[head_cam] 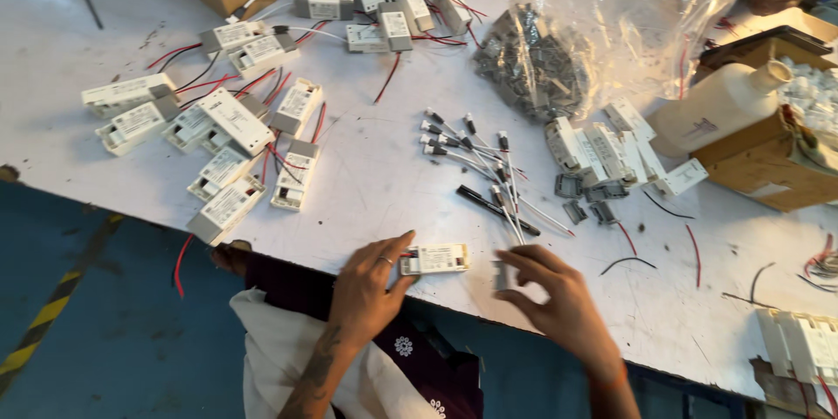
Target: The person assembles small white electronic modules by inserting gray plastic clips and attaching white connectors to red and black wires. The person handles the modules one at a time, places completed units on the table, and continues the process with additional components.
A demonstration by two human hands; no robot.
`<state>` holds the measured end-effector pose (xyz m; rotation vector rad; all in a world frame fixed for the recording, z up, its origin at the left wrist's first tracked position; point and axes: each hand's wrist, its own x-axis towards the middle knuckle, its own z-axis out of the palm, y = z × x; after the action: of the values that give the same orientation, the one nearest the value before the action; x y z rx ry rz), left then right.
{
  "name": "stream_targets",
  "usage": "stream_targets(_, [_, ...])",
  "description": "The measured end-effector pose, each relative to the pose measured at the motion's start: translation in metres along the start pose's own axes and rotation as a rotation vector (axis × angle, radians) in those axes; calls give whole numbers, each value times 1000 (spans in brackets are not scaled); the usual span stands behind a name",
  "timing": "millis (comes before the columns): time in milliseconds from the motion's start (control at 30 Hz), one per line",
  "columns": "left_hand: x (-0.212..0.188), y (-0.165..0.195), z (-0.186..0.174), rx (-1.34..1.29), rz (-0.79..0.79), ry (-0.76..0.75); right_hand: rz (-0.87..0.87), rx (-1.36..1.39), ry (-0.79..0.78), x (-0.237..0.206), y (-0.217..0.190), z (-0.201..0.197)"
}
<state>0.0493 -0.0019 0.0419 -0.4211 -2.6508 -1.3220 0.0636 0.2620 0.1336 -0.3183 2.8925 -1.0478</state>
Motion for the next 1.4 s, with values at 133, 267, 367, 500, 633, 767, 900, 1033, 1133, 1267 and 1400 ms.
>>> stream_targets(133, [-7, 5, 22, -126, -3, 7, -352, -86, -117, 32, -27, 19])
stream_targets(267, [-11, 4, 31, -124, 23, 54, -464, -218, -234, 53, -36, 24])
stream_targets(367, [-11, 0, 32, -113, 4, 11, -525, -243, -309, 61, -38, 31])
stream_targets(500, [-11, 0, 34, -124, -22, 9, -493, -271, -350, 65, -37, 39])
stream_targets(633, [-11, 2, 34, -188, -29, 40, -484, -302, -362, 69, -36, 42])
stream_targets(767, [-11, 2, 34, -242, -66, 51, -383, -344, -410, 77, -39, 45])
stream_targets(900, [-14, 1, 35, -242, -61, 91, -258, -406, -464, 84, -47, 51])
stream_targets(1033, [-14, 4, 37, -247, -68, 104, -161, -464, -533, 91, -52, 50])
stream_targets(1133, [-14, 7, 36, -251, -74, 158, -151, -452, -489, 92, -52, 51])
stream_targets(1267, [-11, 8, 27, -307, -183, -1, -259, -420, -381, 87, -42, 56])
stream_targets(1400, [-12, 7, 15, -427, -36, 55, -402, -337, -123, 76, -30, 72])
